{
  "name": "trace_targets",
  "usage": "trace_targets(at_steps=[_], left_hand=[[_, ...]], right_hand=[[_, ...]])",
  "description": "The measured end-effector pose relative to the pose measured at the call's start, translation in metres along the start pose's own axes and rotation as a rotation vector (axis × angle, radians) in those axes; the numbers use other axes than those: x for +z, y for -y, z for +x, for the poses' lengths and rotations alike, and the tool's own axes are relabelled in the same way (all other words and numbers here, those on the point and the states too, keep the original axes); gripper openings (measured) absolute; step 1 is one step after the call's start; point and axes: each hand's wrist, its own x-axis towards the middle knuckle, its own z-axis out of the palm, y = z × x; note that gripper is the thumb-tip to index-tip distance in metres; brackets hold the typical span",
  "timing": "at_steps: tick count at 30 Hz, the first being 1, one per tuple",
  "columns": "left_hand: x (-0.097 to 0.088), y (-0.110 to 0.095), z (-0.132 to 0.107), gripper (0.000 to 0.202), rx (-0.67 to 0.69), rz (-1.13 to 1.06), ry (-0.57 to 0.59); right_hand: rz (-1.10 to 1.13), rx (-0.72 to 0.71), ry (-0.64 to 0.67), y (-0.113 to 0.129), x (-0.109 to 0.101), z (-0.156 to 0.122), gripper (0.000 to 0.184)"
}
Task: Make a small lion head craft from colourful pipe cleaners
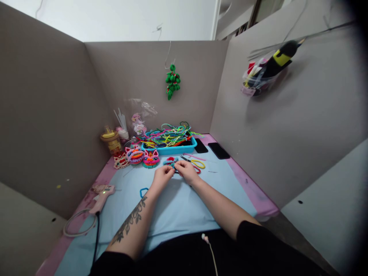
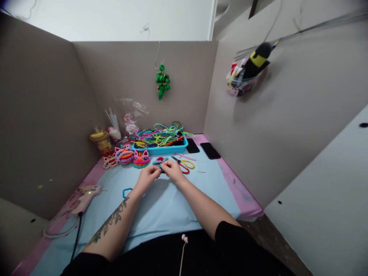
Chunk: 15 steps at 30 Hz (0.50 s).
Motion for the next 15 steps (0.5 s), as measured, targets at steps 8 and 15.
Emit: trace_targets(at_steps=[8, 15], left_hand=[[0.002, 0.01, 0.004, 0.017, 0.037, 0.144, -0.009], [0.004, -0.001, -0.013, 0.024, 0.465, 0.186, -0.204]], right_hand=[[-0.181, -0.076, 0.002, 0.003, -0.003, 0.0, 0.019], [-0.005, -0.051, -0.193, -0.009, -0.013, 0.011, 0.021]])
